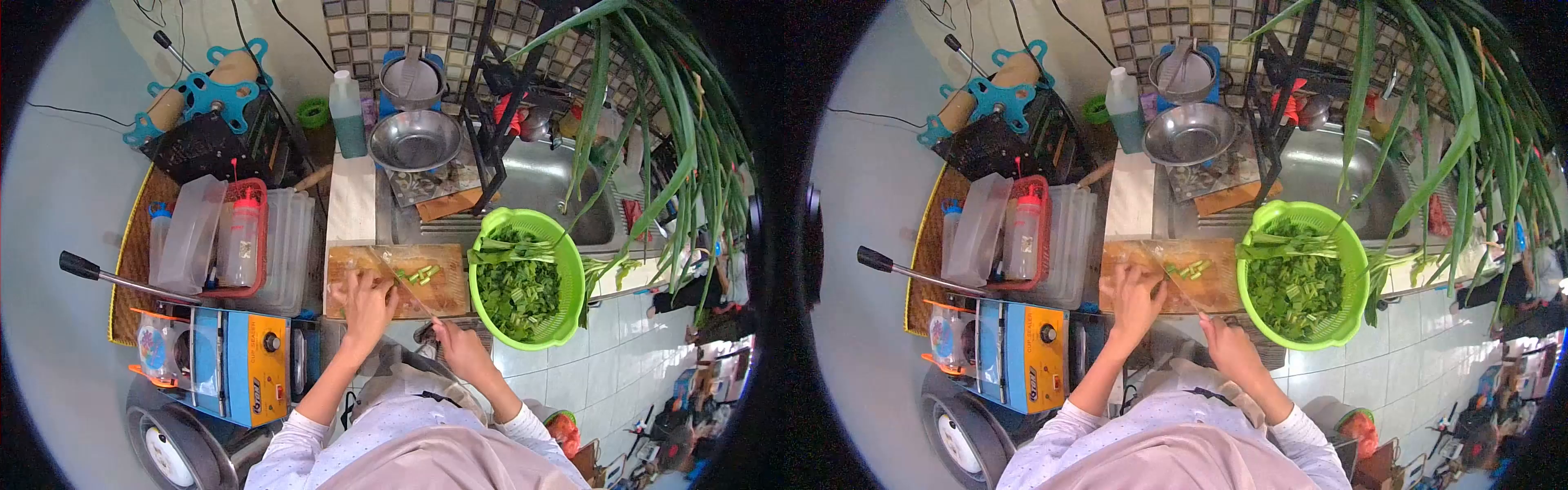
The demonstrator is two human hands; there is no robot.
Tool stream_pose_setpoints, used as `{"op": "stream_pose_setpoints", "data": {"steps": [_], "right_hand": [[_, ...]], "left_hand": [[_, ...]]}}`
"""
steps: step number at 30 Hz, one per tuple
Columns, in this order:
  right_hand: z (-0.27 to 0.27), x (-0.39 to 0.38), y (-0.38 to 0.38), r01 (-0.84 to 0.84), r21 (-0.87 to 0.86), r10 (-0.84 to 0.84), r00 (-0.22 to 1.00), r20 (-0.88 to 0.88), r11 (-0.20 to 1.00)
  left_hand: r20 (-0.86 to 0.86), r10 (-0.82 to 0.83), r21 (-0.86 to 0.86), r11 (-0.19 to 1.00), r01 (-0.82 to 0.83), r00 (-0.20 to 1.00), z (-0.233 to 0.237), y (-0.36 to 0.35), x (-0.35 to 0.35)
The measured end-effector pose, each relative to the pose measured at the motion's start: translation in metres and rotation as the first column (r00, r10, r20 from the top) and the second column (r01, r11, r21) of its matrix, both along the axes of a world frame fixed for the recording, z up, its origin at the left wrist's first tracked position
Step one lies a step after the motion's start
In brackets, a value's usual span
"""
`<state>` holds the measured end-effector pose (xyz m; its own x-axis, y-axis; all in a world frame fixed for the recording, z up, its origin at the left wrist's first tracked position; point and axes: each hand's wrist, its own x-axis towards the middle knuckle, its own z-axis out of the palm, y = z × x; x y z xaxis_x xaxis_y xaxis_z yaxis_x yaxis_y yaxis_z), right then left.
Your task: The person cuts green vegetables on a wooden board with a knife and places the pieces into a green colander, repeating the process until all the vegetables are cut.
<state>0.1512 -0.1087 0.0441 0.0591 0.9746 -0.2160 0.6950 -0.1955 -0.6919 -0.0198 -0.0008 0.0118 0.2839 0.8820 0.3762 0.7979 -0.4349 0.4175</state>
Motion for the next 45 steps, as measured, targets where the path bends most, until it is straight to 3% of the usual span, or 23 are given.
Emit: {"op": "stream_pose_setpoints", "data": {"steps": [2, 5, 9, 15, 19, 22, 25, 27, 31, 33, 37, 41, 45], "right_hand": [[-0.002, 0.007, -0.004, 0.011, 0.037, -0.006, 0.991, -0.137, 0.999], [0.003, 0.013, -0.013, 0.051, 0.015, -0.048, 0.983, -0.177, 0.999], [0.020, 0.012, -0.021, 0.137, -0.053, -0.145, 0.966, -0.213, 0.989], [0.023, 0.009, -0.022, 0.060, 0.012, -0.057, 0.980, -0.190, 0.998], [0.018, 0.005, -0.023, 0.039, -0.056, -0.048, 0.984, -0.170, 0.998], [0.021, 0.004, -0.023, 0.015, -0.025, -0.017, 0.997, -0.075, 1.000], [0.023, 0.002, -0.022, 0.023, -0.070, -0.027, 0.998, -0.061, 0.997], [0.025, 0.000, -0.020, -0.007, -0.128, 0.013, 0.999, 0.046, 0.992], [0.015, 0.006, -0.013, -0.050, -0.138, 0.051, 0.999, 0.005, 0.989], [0.017, 0.009, -0.005, -0.104, 0.016, 0.105, 0.994, -0.042, 0.994], [0.006, 0.005, 0.003, -0.126, -0.033, 0.127, 0.992, 0.023, 0.991], [-0.002, -0.005, 0.011, -0.065, -0.031, 0.066, 0.997, 0.034, 0.997], [0.001, 0.003, 0.006, -0.053, 0.022, 0.054, 0.997, -0.063, 0.998]], "left_hand": [[-0.024, 0.000, -0.004, 1.000, 0.000, 1.000, 0.007, -0.005, -0.002], [0.086, -0.013, -0.103, 0.994, 0.022, 0.996, -0.011, -0.001, -0.009], [0.092, 0.033, -0.066, 0.997, -0.027, 0.995, 0.000, -0.002, 0.000], [0.139, 0.038, -0.017, 0.999, -0.036, 0.990, 0.002, -0.002, 0.002], [0.142, 0.033, 0.057, 0.998, -0.042, 0.989, 0.009, -0.006, 0.000], [0.097, 0.047, 0.050, 0.997, -0.052, 0.994, 0.009, -0.006, 0.000], [0.095, 0.026, 0.044, 0.999, -0.030, 0.995, 0.006, -0.005, -0.002], [0.106, 0.011, 0.031, 0.999, -0.014, 0.994, 0.005, -0.002, -0.002], [0.115, -0.003, 0.003, 1.000, 0.003, 0.993, 0.008, -0.004, -0.002], [0.119, 0.001, -0.008, 1.000, 0.000, 0.993, 0.006, -0.004, 0.000], [0.095, 0.002, 0.028, 1.000, -0.005, 0.996, -0.002, -0.005, 0.000], [0.060, 0.009, 0.068, 0.998, -0.013, 0.998, 0.004, -0.008, 0.002], [-0.013, 0.067, 0.090, 0.994, -0.065, 0.998, 0.015, -0.017, 0.001]]}}
